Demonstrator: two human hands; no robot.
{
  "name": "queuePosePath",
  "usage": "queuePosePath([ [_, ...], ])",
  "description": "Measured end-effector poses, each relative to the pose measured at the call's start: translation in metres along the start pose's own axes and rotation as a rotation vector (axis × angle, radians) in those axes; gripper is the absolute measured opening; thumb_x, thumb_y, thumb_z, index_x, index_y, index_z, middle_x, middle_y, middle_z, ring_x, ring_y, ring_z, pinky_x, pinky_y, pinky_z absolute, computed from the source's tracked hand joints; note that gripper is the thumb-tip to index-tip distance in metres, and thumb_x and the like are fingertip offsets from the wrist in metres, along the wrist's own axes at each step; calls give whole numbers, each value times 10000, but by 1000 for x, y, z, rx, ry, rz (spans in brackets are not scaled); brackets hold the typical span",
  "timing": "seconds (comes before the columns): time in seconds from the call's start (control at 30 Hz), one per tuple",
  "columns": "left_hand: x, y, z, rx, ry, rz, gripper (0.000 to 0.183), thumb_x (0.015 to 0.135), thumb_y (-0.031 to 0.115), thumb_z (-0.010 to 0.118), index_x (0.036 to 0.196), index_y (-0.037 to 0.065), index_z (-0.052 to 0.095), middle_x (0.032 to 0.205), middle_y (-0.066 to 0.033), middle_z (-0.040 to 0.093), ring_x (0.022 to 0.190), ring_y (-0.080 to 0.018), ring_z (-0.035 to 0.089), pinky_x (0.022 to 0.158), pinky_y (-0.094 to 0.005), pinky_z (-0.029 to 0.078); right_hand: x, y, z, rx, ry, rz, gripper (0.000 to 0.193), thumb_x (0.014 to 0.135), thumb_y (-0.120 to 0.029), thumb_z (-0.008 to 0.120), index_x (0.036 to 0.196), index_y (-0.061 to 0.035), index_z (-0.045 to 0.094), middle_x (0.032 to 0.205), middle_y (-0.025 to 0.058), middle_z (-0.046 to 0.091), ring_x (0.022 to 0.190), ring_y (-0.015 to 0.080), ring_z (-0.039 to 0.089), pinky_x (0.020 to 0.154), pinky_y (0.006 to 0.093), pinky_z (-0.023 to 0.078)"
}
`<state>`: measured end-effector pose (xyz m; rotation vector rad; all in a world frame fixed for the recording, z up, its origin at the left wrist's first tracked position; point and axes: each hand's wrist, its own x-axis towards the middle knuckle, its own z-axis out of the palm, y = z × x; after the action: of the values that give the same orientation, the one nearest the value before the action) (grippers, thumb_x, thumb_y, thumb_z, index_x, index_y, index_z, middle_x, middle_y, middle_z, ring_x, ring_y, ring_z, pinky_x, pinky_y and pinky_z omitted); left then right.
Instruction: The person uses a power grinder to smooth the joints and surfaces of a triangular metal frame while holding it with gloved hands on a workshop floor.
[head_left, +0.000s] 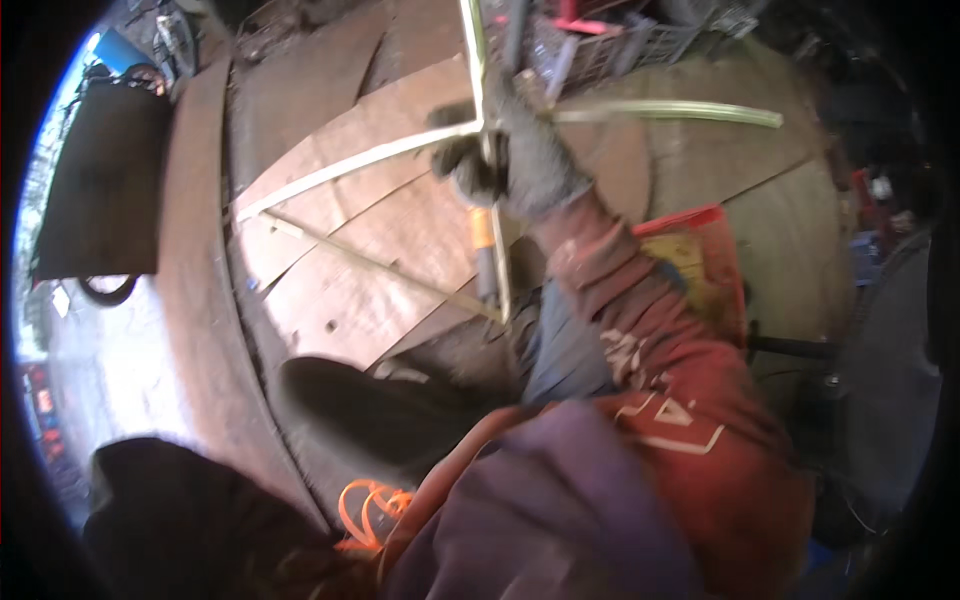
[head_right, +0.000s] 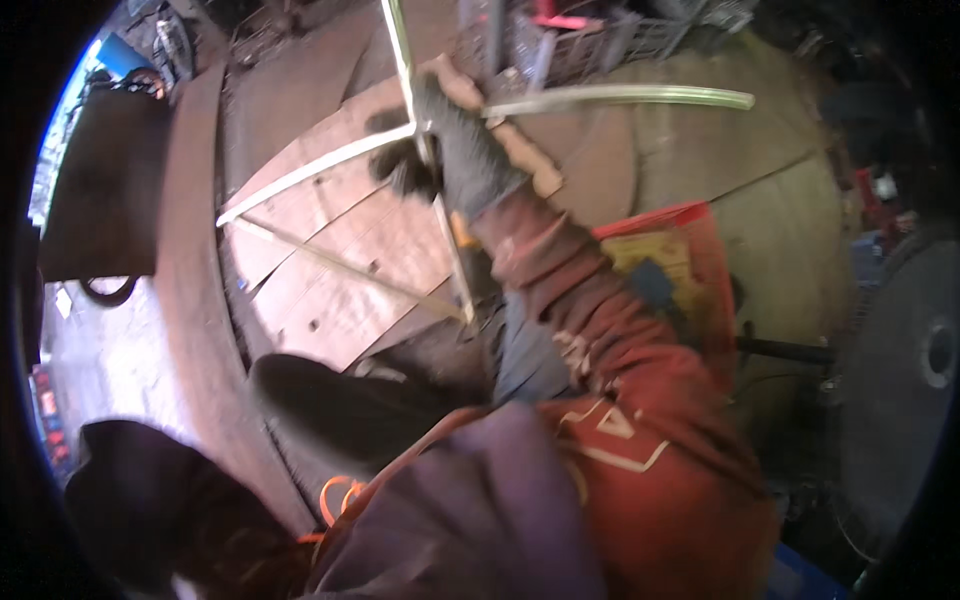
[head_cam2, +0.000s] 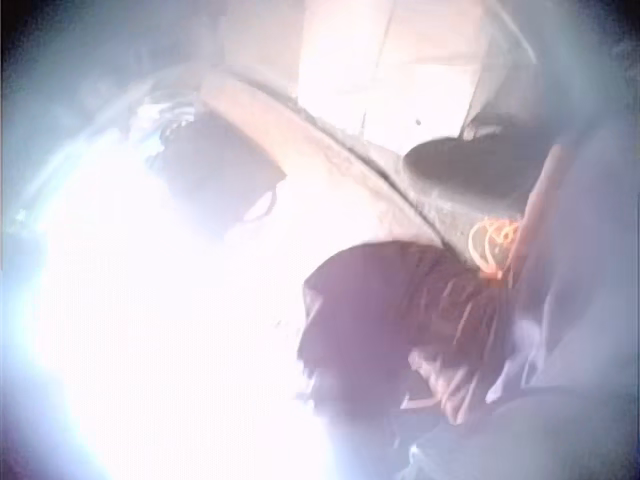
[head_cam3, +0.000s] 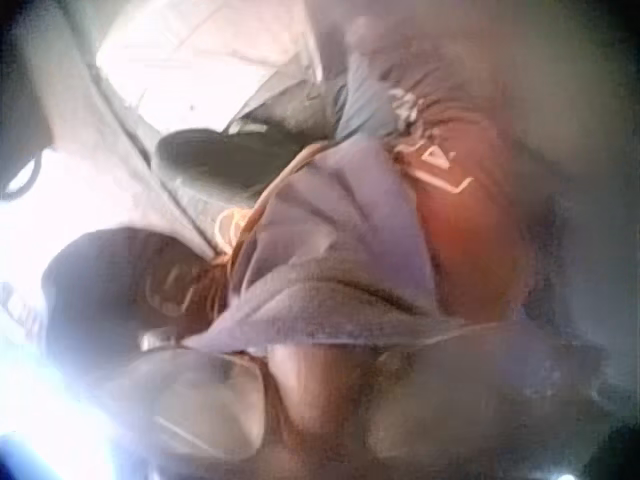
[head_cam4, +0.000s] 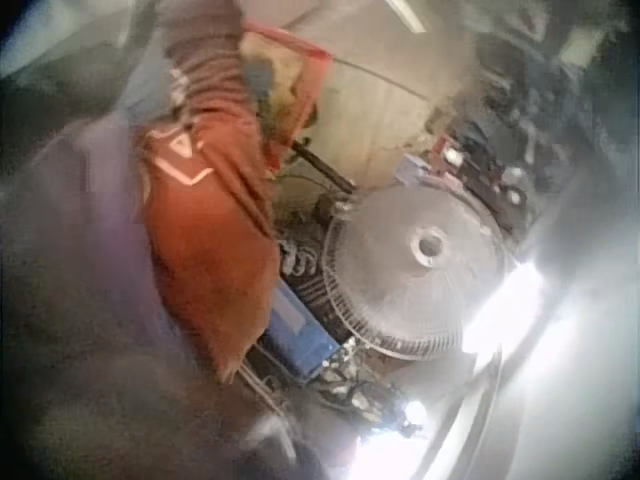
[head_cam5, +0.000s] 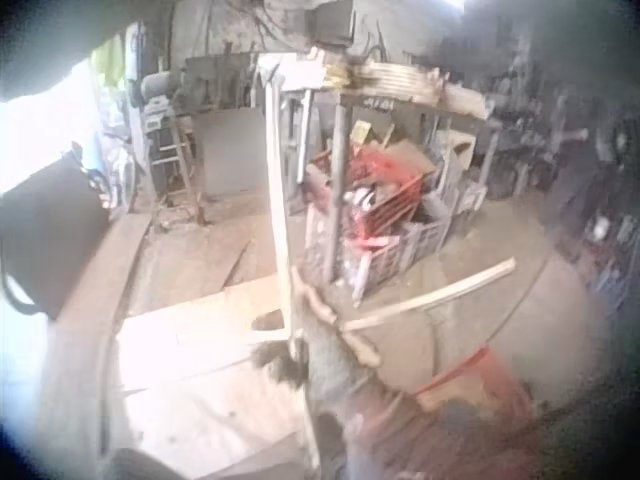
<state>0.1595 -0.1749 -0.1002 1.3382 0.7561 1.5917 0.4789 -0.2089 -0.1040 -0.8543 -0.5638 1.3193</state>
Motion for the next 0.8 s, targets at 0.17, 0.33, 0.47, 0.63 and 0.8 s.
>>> queuePosePath([
  [0.17, 99, 30, 2, -156, 203, 274, 187, 940, 309, 636, 994, 130, 628, 923, -1, 612, 817, -185, 559, 745, -391, 463, 25, -5, 22, -28, -14, -50, 706, 965, -646, 462, 1031, 25, 672, 745, 171, 707, 500, 174, 645, 421, 242, 502],
  [0.33, 138, -65, -41, -304, 440, -44, 165, 935, 311, 645, 970, 150, 638, 895, 22, 616, 791, -168, 557, 724, -384, 461, 39, -3, 23, -19, 205, -26, 727, 963, -688, 398, 960, -20, 685, 650, 125, 671, 430, 157, 585, 351, 229, 419],
  [0.47, 90, -137, -6, -202, 376, -755, 321, 881, 495, 644, 959, 184, 637, 881, 12, 630, 819, -205, 572, 775, -465, 447, 35, 5, -26, 43, 189, -94, 752, 968, -693, 370, 945, -10, 685, 634, 131, 655, 391, 173, 536, 326, 241, 379],
  [0.63, 60, -105, 30, -444, -53, -639, 421, 959, 280, 622, 1258, -13, 581, 1085, -178, 703, 920, -306, 708, 806, -460, 586, 45, 16, -39, 172, 231, -52, 763, 944, -705, 417, 970, 5, 695, 663, 149, 648, 379, 193, 497, 324, 267, 364],
  [0.8, 61, -87, 31, -373, -161, -583, 450, 965, 269, 626, 1293, -31, 555, 1096, -192, 699, 918, -277, 713, 782, -410, 605, 42, 17, -47, 142, 193, -85, 760, 923, -719, 448, 968, -2, 696, 637, 142, 620, 359, 195, 454, 318, 275, 355],
])
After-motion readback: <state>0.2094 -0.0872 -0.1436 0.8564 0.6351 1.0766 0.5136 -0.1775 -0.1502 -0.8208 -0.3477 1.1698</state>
